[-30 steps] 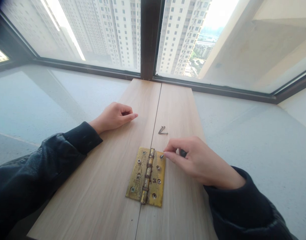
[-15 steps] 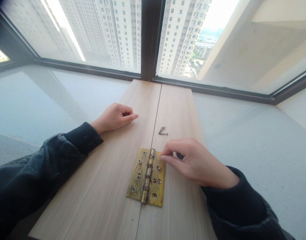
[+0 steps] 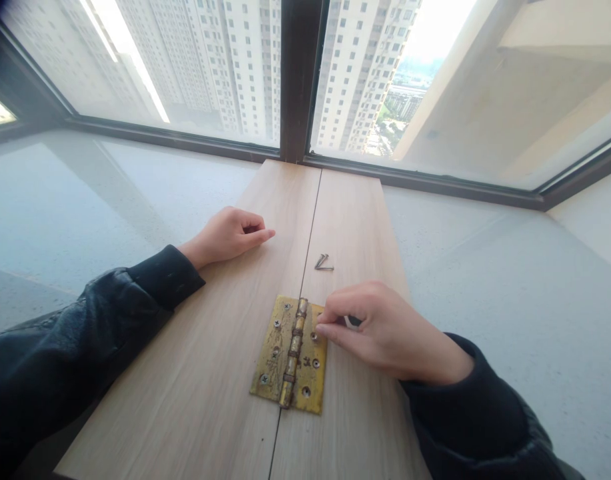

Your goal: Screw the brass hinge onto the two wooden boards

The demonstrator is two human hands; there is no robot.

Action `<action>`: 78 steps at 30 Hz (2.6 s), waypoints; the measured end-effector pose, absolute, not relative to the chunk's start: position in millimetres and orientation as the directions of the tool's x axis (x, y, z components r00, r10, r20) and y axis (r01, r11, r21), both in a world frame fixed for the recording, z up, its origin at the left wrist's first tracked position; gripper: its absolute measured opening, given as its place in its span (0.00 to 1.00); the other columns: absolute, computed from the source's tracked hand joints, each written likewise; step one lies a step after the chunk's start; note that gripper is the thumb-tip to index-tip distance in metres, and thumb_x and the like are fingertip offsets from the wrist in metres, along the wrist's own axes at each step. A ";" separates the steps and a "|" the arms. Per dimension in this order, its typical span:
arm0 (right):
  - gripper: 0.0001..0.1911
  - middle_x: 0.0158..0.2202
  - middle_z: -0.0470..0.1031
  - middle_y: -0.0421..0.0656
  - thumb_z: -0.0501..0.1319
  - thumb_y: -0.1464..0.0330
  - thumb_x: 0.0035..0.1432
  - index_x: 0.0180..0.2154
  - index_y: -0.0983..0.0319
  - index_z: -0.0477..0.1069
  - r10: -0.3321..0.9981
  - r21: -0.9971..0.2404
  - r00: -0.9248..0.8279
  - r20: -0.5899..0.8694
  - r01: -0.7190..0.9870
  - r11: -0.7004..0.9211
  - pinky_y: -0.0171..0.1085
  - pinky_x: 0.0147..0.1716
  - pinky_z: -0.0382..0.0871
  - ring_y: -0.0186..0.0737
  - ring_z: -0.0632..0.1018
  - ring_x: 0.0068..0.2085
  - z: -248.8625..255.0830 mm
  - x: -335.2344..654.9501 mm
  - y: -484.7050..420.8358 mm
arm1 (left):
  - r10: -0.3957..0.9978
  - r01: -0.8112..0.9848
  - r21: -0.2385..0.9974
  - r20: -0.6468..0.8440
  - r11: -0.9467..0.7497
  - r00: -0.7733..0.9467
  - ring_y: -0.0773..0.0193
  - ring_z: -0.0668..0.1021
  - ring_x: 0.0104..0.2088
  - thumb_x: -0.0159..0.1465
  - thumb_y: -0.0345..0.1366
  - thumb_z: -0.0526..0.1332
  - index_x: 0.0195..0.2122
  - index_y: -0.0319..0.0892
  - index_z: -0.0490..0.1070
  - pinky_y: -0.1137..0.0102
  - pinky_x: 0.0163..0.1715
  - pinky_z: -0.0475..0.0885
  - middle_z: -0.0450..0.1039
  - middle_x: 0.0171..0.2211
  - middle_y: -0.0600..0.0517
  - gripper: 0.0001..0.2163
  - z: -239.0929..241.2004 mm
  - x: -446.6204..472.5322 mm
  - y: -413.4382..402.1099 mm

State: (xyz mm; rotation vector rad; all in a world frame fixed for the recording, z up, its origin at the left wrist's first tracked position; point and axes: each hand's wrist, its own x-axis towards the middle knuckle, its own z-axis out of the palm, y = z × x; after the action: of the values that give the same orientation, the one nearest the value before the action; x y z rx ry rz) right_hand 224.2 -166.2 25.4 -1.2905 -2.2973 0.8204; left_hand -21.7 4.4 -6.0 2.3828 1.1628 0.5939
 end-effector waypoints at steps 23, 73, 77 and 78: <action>0.12 0.37 0.83 0.43 0.59 0.66 0.70 0.41 0.60 0.82 0.874 -0.608 -0.471 0.120 0.661 0.440 0.34 0.32 0.76 0.36 0.82 0.34 25.4 226.2 -164.4 | 0.796 0.610 0.543 0.208 -0.578 0.569 0.70 0.60 0.22 0.64 0.44 0.61 0.18 0.42 0.59 0.67 0.27 0.55 0.58 0.18 0.58 0.21 -4.5 -21.6 3.3; 0.14 0.33 0.56 0.42 0.69 0.53 0.64 0.38 0.52 0.68 0.921 -0.921 -0.063 0.384 0.046 0.387 0.45 0.43 0.68 0.47 0.65 0.39 33.1 205.1 -182.2 | 0.808 0.614 0.562 0.184 -0.554 0.560 0.70 0.60 0.23 0.64 0.43 0.62 0.18 0.42 0.59 0.66 0.29 0.55 0.59 0.18 0.58 0.20 -2.0 -21.6 1.9; 0.13 0.33 0.59 0.42 0.69 0.55 0.64 0.38 0.53 0.69 0.893 -0.894 -0.068 0.446 0.025 0.448 0.46 0.41 0.69 0.47 0.65 0.37 32.0 204.3 -179.8 | 0.802 0.611 0.554 0.197 -0.565 0.563 0.70 0.61 0.23 0.64 0.43 0.62 0.18 0.42 0.60 0.66 0.29 0.55 0.59 0.18 0.58 0.20 -2.9 -21.4 3.1; 0.11 0.33 0.59 0.42 0.68 0.57 0.64 0.39 0.54 0.69 0.874 -0.877 -0.077 0.479 0.002 0.481 0.46 0.40 0.69 0.46 0.66 0.37 30.9 204.3 -178.7 | 0.802 0.612 0.551 0.199 -0.567 0.564 0.70 0.61 0.23 0.64 0.43 0.62 0.19 0.41 0.60 0.66 0.29 0.55 0.59 0.18 0.58 0.20 -3.1 -21.3 3.3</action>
State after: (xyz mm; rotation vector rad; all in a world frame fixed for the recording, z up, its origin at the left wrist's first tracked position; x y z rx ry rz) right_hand 204.3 -178.7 30.9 -0.8092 -1.4743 0.8710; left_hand -21.3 3.3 -3.1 2.3766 1.1421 0.6087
